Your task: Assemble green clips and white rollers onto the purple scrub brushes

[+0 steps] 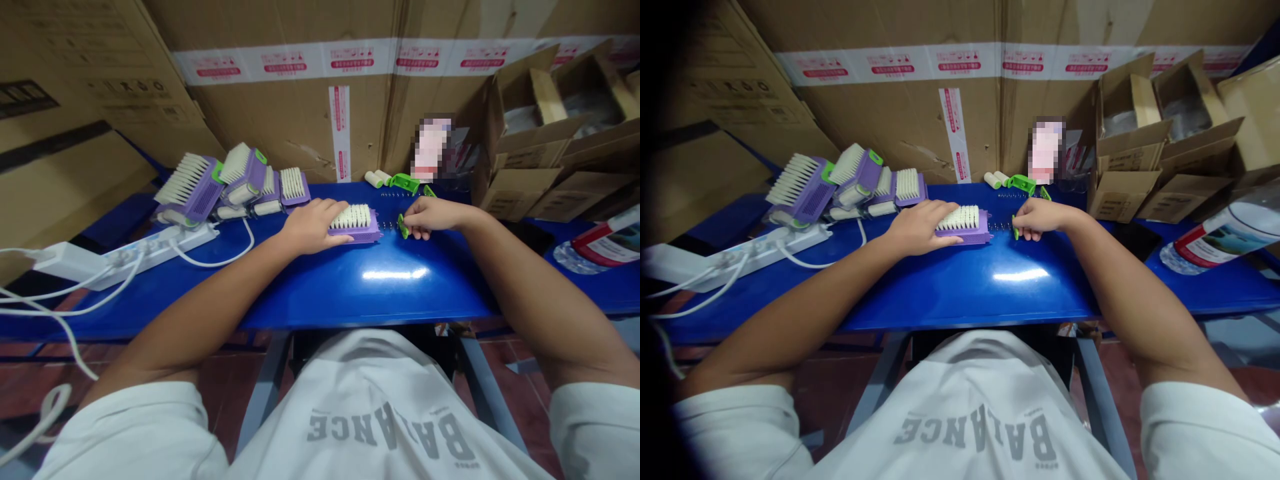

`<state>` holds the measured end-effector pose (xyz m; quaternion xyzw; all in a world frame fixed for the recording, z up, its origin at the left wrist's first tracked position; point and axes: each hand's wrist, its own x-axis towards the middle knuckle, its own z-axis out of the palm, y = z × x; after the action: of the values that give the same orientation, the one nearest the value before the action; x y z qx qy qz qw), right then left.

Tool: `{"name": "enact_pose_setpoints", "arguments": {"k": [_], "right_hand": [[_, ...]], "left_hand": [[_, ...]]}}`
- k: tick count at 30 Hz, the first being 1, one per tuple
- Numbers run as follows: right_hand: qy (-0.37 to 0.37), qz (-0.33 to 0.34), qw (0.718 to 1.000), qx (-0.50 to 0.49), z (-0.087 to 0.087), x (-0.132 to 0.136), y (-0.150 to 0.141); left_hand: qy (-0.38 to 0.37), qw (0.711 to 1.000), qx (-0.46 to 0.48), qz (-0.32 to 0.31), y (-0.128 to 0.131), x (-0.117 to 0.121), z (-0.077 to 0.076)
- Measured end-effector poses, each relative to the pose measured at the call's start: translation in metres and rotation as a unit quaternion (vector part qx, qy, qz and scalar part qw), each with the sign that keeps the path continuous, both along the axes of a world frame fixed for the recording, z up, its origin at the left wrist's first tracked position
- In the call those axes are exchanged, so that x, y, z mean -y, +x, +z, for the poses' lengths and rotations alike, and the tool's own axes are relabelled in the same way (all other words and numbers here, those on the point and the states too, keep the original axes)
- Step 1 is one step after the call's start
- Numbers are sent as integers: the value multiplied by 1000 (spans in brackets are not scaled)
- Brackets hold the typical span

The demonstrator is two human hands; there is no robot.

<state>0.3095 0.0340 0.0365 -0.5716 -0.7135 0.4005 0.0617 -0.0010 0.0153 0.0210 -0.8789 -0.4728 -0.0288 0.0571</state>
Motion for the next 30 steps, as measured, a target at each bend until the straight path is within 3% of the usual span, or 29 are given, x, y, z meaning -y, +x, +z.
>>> {"name": "enact_pose_setpoints", "arguments": {"k": [30], "right_hand": [[-1, -1, 1000, -9, 0, 4, -7]], "left_hand": [[5, 1000, -5, -1, 0, -1, -1]]}}
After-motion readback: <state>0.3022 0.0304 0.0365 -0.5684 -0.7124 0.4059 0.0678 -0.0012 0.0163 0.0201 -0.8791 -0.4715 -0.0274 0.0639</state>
